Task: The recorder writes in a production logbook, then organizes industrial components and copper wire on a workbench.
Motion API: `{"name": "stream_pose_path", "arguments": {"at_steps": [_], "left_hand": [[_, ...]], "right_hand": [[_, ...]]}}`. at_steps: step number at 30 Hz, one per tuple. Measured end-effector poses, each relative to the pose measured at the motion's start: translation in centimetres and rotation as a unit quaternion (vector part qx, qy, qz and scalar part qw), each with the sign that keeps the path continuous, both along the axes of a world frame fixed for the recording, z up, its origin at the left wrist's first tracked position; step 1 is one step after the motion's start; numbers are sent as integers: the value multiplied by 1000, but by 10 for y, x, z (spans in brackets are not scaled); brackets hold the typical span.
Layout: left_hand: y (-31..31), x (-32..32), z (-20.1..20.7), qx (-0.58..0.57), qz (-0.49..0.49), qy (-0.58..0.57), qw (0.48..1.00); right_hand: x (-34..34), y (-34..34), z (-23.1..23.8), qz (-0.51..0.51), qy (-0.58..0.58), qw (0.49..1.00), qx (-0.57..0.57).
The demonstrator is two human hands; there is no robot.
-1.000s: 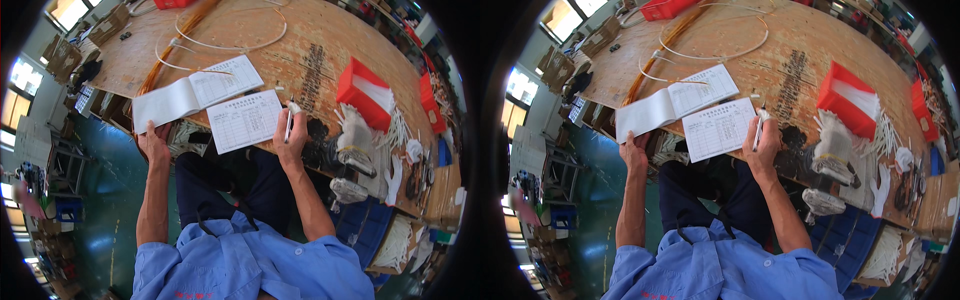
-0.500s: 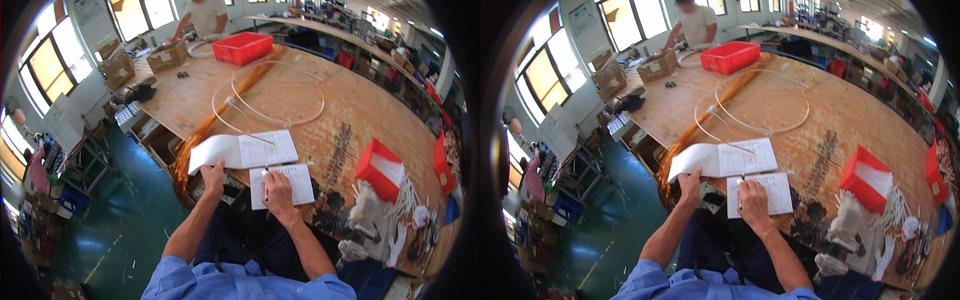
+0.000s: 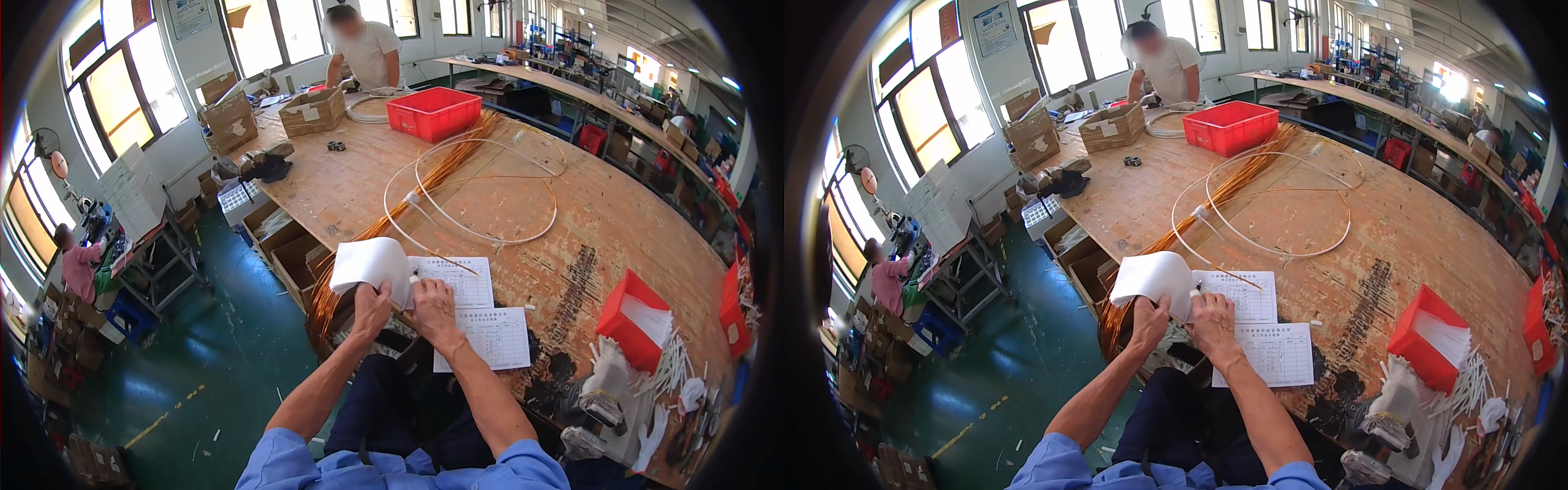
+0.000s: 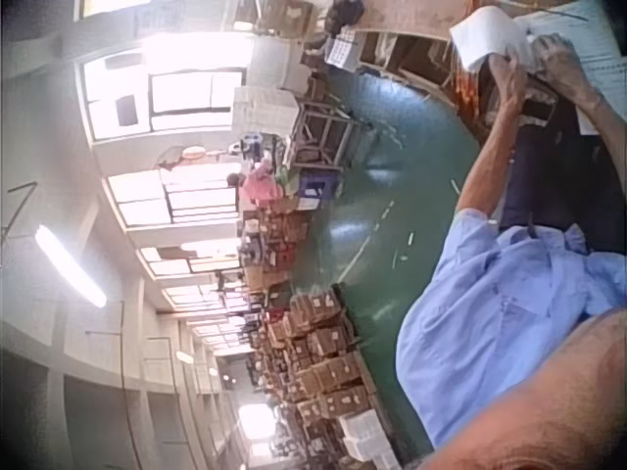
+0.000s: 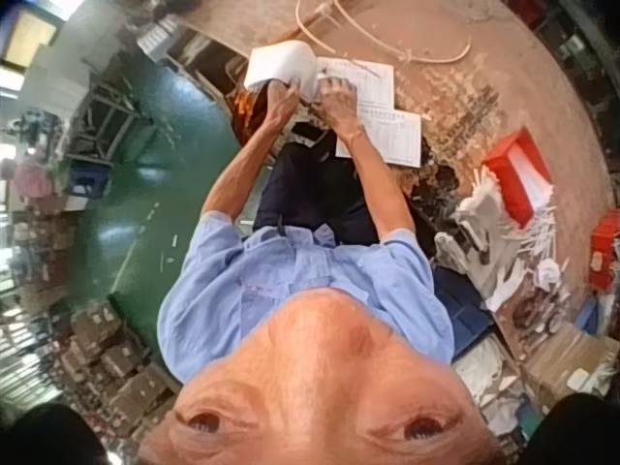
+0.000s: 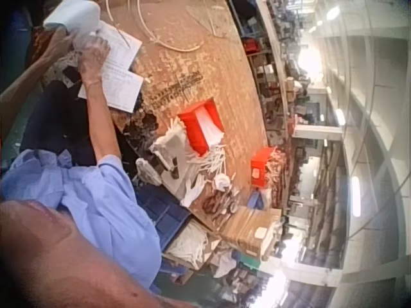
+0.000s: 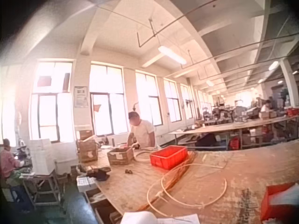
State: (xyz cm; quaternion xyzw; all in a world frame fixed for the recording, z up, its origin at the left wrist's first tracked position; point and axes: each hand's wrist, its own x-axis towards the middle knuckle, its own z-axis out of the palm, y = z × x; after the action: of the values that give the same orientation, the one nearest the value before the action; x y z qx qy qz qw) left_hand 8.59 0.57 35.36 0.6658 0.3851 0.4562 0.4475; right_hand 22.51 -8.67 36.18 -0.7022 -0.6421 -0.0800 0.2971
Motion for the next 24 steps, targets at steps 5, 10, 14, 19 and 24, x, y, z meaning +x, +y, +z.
{"name": "stream_pose_path", "arguments": {"at_steps": [5, 10, 14, 19, 24], "left_hand": [[-22, 12, -5, 9, -11, 56, 998], [-22, 32, -18, -27, 6, 145, 989], [11, 26, -63, 85, 2, 69, 994], [18, 28, -53, 133, -28, 68, 988], [-3, 32, -30, 60, -23, 120, 991]], "right_hand": [[-5, -8, -17, 14, 25, 998, 54], [2, -20, -16, 38, 51, 997, 30], [-11, -60, 2, -7, 108, 993, 41], [-15, -146, 10, 11, 78, 997, -27], [-10, -168, -19, 2, 14, 999, -52]]}}
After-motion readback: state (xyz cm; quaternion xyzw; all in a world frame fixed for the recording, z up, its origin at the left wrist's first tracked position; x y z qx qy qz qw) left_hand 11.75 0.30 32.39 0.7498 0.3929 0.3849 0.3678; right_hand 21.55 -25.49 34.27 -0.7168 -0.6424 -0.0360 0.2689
